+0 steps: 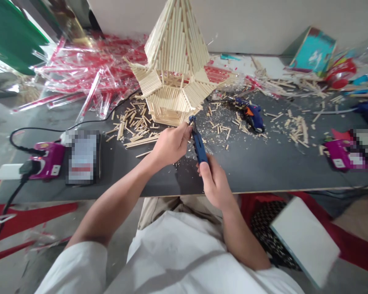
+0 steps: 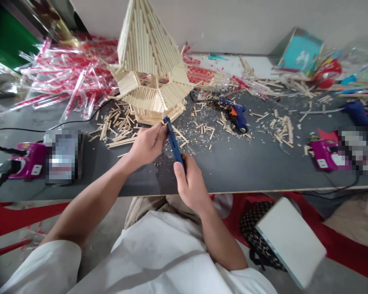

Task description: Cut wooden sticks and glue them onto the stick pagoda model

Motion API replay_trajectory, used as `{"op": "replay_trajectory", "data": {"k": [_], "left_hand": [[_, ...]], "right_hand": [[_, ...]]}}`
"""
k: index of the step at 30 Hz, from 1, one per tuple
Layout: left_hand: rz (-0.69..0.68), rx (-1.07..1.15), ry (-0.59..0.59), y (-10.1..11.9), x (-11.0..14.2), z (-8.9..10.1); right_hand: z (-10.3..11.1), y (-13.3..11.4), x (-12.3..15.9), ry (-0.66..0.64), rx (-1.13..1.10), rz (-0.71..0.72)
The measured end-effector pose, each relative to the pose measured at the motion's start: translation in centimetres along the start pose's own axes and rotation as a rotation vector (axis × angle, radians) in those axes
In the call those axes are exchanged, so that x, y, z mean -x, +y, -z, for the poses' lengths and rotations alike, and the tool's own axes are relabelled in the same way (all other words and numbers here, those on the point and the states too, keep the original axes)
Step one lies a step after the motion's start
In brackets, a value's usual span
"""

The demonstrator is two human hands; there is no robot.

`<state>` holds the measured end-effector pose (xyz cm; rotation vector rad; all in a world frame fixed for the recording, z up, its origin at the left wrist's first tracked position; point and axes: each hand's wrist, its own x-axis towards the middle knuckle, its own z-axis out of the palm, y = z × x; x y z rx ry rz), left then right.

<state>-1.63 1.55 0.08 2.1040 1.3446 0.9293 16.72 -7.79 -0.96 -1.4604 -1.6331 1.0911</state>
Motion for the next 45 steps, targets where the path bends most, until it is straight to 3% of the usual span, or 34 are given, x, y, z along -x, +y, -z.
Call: {"op": "replay_trajectory", "data": {"k": [14,25,45], "left_hand": [[-0.044,-0.141,-0.056,-0.7,-0.1,0.7],[-0.002,-0.147,0.035,-0.6,0.0,-0.7],[-0.027,-0.105,-0.008,-1.6,-0.3,-0.4]], "right_hand": [[0.2,-0.4,0.1,-0.01,-0.005,-0.021],[-0.3,0.2,-0.1,0.022,-0.024,-0.004],[-0.3,-0.2,-0.3,0.031,0.07,0.005]]}}
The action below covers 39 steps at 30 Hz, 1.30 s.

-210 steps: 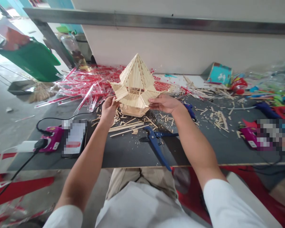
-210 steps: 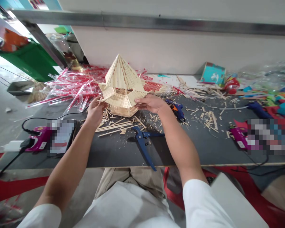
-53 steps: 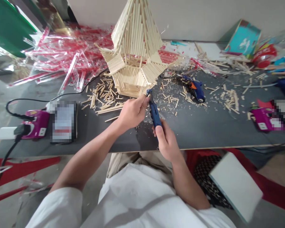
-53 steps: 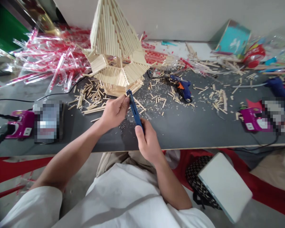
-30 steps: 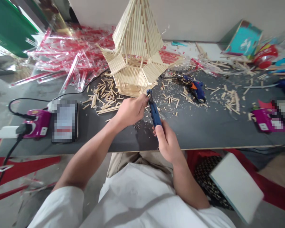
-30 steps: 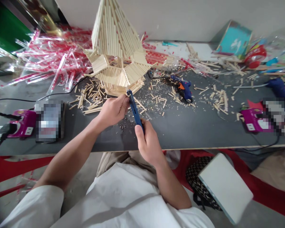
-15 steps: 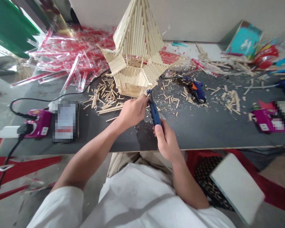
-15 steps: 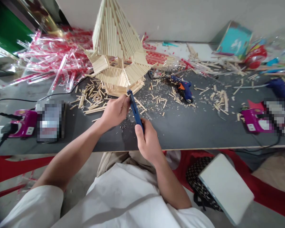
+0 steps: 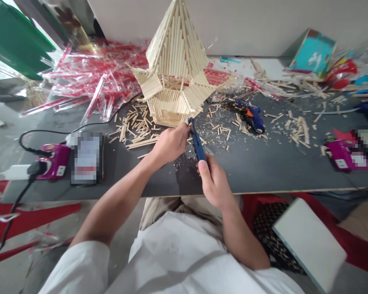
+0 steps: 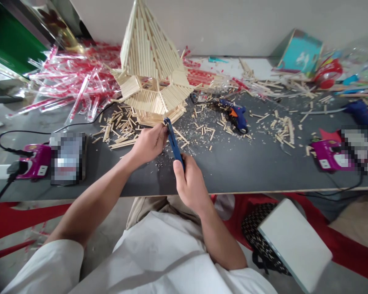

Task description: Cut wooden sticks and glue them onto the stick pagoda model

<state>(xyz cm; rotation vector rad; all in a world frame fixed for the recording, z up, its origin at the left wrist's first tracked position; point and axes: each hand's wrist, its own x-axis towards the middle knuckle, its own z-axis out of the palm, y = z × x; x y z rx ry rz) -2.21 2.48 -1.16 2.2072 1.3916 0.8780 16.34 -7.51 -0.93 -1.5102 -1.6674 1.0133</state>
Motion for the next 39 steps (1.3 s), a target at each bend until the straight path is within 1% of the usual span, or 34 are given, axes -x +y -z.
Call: {"op": "replay_trajectory", "data": {"k": [5,10,14,17,25,32,39], "left_hand": [[0.006,-0.011,0.003,-0.1,0.0,-0.1],[0.021,0.005,-0.015,-0.5,-0.1,-0.2],[0.043,0.008,-0.033,-0.9,-0.2,-0.3],[0.036,0.012,-0.028,-0.9,-0.2,-0.4],[0.019,-0.022,0.03,-0.4,0.1,-0.8],[0.044,-0.086,0.018,0.0,0.2,-0.9],[0.026,-0.051,0.031,-0.3,0.2,-1.1]], "right_hand": [[-0.1,0.1,-0.3,0.002,0.002,-0.002],[-0.2,0.2,-0.8,-0.013,-0.005,-0.05],[-0.4,0.3,-1.2,-0.007,0.056,-0.07],[-0.6,0.4,-1.3,0.005,0.091,-0.065],[-0.9,0.4,-1.2,0.035,0.117,-0.038],[-0.9,0.5,-1.3,0.044,0.206,-0.015],[-0.9,0.7,-1.4,0.04,0.215,0.001]]}}
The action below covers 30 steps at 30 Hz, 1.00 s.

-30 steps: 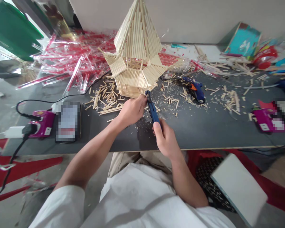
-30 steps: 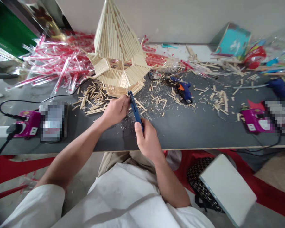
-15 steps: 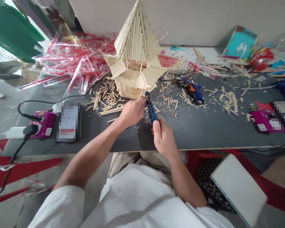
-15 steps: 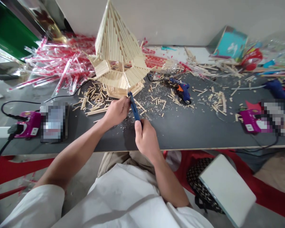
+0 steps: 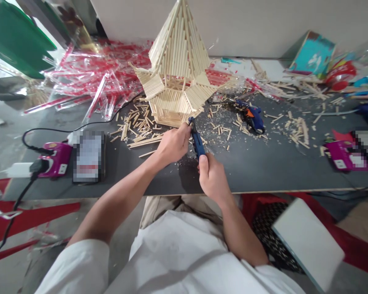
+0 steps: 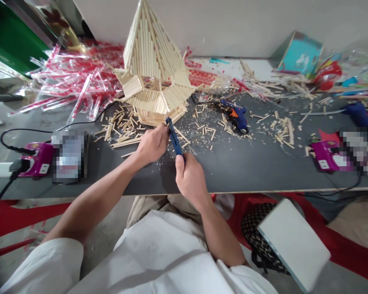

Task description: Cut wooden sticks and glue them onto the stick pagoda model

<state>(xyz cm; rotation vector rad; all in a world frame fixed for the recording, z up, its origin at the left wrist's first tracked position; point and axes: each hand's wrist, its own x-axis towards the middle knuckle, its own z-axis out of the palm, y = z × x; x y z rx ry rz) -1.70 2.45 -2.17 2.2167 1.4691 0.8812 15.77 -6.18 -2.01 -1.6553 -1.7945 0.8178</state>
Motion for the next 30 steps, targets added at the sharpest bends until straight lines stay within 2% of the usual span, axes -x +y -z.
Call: {"op": "replay_trajectory", "data": {"k": [4,10,16,19,22,25,30], "left_hand": [[-0.006,0.006,0.007,-0.2,0.0,-0.1],[0.018,0.07,0.002,-0.2,-0.1,0.2],[-0.068,0.444,-0.053,0.4,-0.1,0.6],[-0.02,0.712,-0.171,0.8,-0.1,1.0],[0.056,0.973,-0.316,0.9,-0.3,1.2],[0.088,1.091,-0.367,0.7,-0.4,1.3],[0.072,1.144,-0.379,0.4,-0.4,1.5]], "right_hand": [[-0.2,-0.1,0.0,-0.007,0.054,0.013],[-0.5,-0.3,-0.1,0.058,0.22,-0.004],[0.9,0.0,0.6,0.085,0.299,-0.078],[1.9,0.5,1.3,0.129,0.366,-0.113],[2.5,1.2,1.5,0.194,0.48,-0.051],[2.4,1.8,1.5,0.266,0.624,0.017],[1.5,2.4,1.6,0.274,0.731,-0.031]]}}
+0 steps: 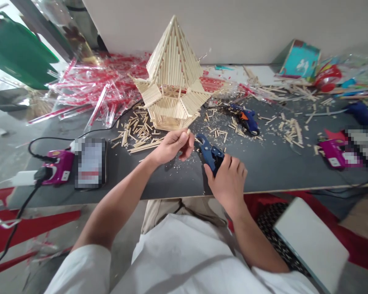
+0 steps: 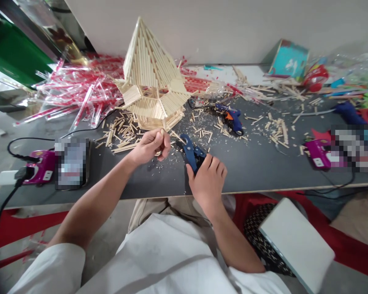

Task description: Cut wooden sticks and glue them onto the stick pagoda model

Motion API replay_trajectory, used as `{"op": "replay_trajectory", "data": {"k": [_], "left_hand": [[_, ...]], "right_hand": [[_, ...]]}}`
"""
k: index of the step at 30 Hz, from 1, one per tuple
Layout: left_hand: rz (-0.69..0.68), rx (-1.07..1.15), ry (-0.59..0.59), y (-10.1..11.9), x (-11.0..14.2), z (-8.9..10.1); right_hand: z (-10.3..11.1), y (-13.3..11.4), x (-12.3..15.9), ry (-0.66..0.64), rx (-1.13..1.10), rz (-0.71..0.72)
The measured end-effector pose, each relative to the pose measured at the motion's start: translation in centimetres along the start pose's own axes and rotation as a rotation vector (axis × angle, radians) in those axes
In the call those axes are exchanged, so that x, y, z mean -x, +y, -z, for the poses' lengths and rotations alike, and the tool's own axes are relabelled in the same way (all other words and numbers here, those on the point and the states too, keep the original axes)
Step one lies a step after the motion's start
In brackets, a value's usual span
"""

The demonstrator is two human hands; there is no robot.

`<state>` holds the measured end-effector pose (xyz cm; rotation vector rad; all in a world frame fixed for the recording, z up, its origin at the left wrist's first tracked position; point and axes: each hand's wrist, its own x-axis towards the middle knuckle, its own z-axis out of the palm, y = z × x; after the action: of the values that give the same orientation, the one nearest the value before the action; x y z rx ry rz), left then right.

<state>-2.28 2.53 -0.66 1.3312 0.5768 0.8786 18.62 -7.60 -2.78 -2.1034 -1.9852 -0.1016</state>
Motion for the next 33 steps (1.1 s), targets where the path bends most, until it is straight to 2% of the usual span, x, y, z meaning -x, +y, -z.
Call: {"op": "replay_trajectory", "data": {"k": [3,6,9,11,13,15,18,23,26,33], "left_hand": [[-0.013,-0.005,-0.017,0.1,0.1,0.0],[-0.013,-0.045,-0.019,0.1,0.0,0.1],[-0.026,-0.085,-0.01,-0.1,-0.2,0.5],[-0.029,-0.107,-0.003,-0.3,-0.4,0.9],[-0.03,-0.129,0.001,-0.4,-0.5,1.2],[-0.034,-0.147,0.005,-0.6,-0.6,1.6],[-0.042,-0.2,0.026,-0.9,-0.7,1.9],[-0.07,-0.391,0.069,-1.1,-0.6,2.1],[-0.078,-0.558,0.105,-1.0,-0.5,2.1],[-0.138,-0.881,0.129,-1.1,-0.4,2.0]], "right_hand": [[0.2,0.3,-0.3,-0.031,-0.039,0.049],[1.7,0.7,-2.3,-0.045,-0.167,0.186],[4.4,0.2,-5.8,-0.013,-0.447,0.283],[5.8,-0.8,-8.4,-0.095,-0.689,0.372],[6.4,-2.0,-10.5,-0.173,-0.815,0.416],[6.1,-3.1,-11.8,-0.171,-0.846,0.432],[4.4,-3.9,-12.3,-0.141,-0.878,0.446],[1.1,-3.5,-12.1,-0.287,-1.163,0.354],[-0.2,-3.2,-12.2,-0.347,-1.222,0.342],[-1.7,-2.9,-12.5,-0.243,-1.143,0.378]]}}
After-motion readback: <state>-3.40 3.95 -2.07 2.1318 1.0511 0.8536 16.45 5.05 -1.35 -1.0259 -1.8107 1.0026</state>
